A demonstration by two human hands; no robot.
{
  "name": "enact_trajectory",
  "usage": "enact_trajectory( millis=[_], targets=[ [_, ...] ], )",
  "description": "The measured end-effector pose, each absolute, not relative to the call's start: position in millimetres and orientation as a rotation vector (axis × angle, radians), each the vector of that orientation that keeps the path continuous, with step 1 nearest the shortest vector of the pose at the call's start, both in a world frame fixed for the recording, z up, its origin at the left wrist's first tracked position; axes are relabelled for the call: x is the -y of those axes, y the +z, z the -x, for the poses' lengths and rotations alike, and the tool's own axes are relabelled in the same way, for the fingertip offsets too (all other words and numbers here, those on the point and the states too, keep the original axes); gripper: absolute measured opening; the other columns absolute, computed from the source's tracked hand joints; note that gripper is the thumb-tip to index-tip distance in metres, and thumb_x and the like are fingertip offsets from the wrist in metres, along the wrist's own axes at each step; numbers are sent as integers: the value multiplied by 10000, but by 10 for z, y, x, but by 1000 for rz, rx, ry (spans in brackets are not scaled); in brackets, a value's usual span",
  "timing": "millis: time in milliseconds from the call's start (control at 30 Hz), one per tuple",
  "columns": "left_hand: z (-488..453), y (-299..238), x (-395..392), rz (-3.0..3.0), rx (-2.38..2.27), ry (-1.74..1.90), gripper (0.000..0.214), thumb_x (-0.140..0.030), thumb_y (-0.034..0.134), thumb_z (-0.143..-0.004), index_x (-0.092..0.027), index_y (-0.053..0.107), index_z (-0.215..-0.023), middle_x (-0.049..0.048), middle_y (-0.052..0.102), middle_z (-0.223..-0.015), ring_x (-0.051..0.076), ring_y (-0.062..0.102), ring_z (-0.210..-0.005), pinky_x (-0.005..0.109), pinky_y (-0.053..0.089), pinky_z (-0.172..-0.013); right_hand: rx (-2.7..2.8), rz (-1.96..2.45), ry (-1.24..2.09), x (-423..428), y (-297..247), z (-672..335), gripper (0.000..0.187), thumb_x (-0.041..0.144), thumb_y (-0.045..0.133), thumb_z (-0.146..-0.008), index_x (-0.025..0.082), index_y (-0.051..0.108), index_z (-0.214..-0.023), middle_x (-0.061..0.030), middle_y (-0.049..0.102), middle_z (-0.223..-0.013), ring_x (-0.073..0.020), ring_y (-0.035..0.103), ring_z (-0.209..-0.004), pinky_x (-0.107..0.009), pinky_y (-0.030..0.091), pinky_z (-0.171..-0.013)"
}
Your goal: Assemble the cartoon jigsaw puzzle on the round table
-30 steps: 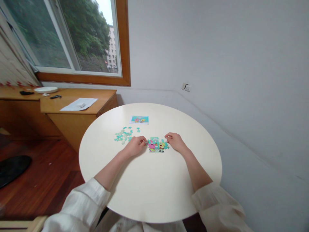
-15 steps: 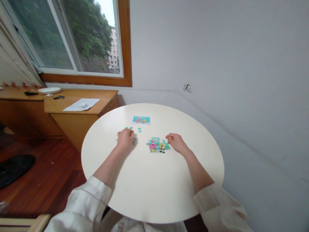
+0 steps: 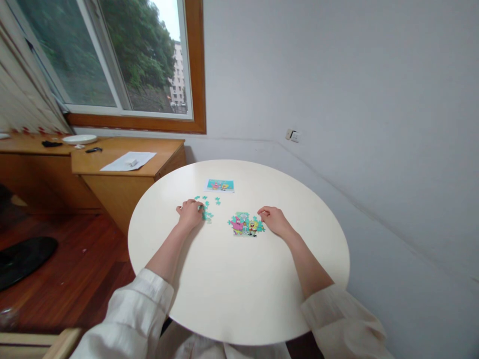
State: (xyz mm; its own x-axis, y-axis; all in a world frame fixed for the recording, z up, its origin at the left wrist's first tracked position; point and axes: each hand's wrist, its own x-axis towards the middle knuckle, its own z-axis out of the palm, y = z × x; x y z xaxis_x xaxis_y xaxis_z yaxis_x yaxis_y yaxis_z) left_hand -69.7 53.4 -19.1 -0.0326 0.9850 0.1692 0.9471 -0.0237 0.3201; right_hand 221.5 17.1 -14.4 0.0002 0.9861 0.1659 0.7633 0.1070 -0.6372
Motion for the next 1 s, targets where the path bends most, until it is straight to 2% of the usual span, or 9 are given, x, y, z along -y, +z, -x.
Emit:
enact_trajectory(
  millis=[400, 567, 867, 1000],
  targets=[
    [731, -196, -540, -2054, -2157, 621, 320, -188, 454, -774, -241, 665, -1008, 103, 576, -1181, 304, 477, -1088, 485, 307, -890, 1802, 1662, 498, -213, -224, -2246, 241, 159, 438, -698, 165, 669, -764, 7, 595, -575, -110, 523, -543, -205, 351, -514],
    [704, -171, -532, -2078, -2135, 577, 264, -256, 491, -773, -250, 694, -941, 99, 568, -1183, 325, 458, -1096, 491, 308, -880, 1812, 1681, 479, -214, -218, -2245, 256, 155, 429, -697, 165, 673, -775, 1, 608, -604, -112, 523, -550, -210, 356, -524],
    [689, -138, -515, -2061, -2128, 554, 232, -228, 513, -780, -213, 690, -929, 126, 588, -1121, 321, 464, -1073, 472, 316, -859, 1823, 1677, 466, -214, -216, -2242, 273, 149, 423, -699, 167, 686, -768, -15, 641, -642, -117, 509, -554, -219, 349, -530],
    [685, -158, -535, -2046, -2150, 532, 211, -232, 529, -765, -232, 681, -912, 116, 582, -1109, 316, 465, -1067, 454, 328, -844, 1836, 1677, 449, -202, -195, -2230, 277, 145, 419, -707, 167, 689, -766, -14, 637, -640, -114, 498, -557, -220, 350, -544]
  ],
)
